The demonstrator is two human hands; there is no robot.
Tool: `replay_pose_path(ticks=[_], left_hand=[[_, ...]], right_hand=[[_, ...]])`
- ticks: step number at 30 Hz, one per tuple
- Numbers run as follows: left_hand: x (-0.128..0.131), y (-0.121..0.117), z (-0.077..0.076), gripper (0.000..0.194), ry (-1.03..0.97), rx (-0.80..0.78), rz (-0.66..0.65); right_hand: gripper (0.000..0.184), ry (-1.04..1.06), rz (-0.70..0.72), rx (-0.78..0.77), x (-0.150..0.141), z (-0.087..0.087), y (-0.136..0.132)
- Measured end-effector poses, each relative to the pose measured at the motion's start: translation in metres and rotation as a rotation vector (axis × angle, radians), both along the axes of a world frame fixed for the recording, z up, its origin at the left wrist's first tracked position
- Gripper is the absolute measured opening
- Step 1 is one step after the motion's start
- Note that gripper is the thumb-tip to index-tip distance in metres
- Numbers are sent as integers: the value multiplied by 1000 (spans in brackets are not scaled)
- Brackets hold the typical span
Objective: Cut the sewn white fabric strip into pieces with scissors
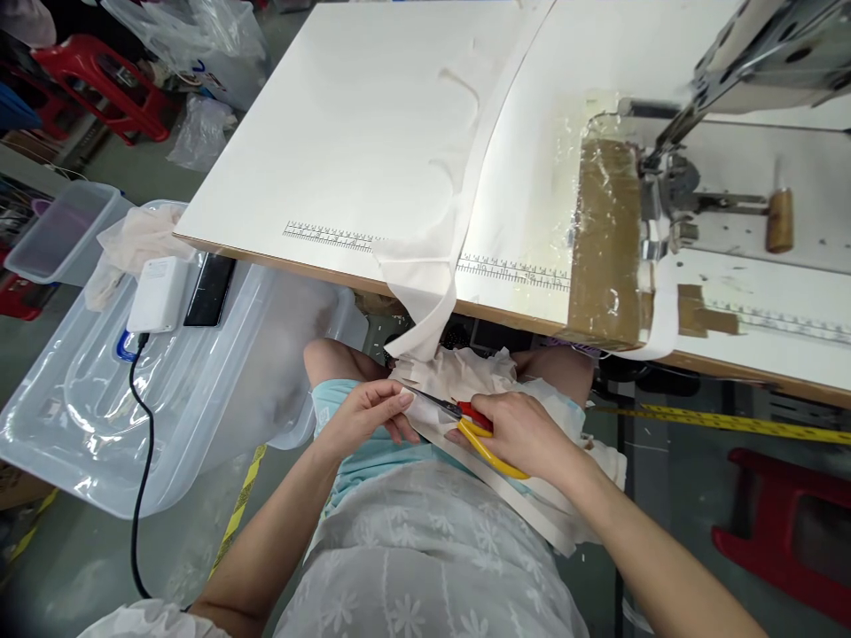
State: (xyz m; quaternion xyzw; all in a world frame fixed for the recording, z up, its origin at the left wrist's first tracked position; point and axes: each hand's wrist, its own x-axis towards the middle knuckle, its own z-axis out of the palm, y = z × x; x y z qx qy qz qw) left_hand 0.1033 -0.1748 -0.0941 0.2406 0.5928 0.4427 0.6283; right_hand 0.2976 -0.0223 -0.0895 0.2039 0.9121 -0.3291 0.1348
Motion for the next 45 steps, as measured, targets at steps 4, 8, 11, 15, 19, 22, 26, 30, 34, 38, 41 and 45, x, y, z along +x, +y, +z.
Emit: replay_pose_path(ticks=[4, 8, 11, 15, 19, 22, 26, 30, 34, 38, 41, 45], left_hand=[[-13, 9, 7, 46, 659, 145, 205], [-13, 42, 15, 33, 1172, 414, 331], [-14, 58, 9, 24, 1047, 488, 255], [-35, 30, -32, 19, 753, 141, 451], [-43, -18, -66, 11, 741, -126, 544], [-17, -30, -53, 20, 557, -79, 360], [19, -13, -12, 32, 208, 59, 15], [24, 2, 9, 27, 591, 170, 46], [17, 6, 9, 37, 333, 135, 15], [15, 7, 9, 43, -85, -5, 0], [14, 8, 10, 45, -158, -40, 42], [11, 8, 8, 46, -160, -69, 83]], right_hand=[[54, 42, -78, -95, 17, -8, -6], [50, 71, -163, -236, 27, -13, -17], [50, 81, -229, -286, 36, -13, -18], [52, 115, -363, -303, 61, -9, -7], [56, 121, -457, -324, 78, -11, -1], [57, 112, -436, -358, 74, -19, -3], [53, 74, -333, -450, 54, -24, -8], [50, 42, -219, -540, 35, -12, -6], [50, 53, -117, -562, 24, -1, 0], [51, 34, -53, -580, 17, -2, 5], [51, 13, -12, -592, 13, -5, 8], [53, -19, 31, -610, 8, -5, 9]])
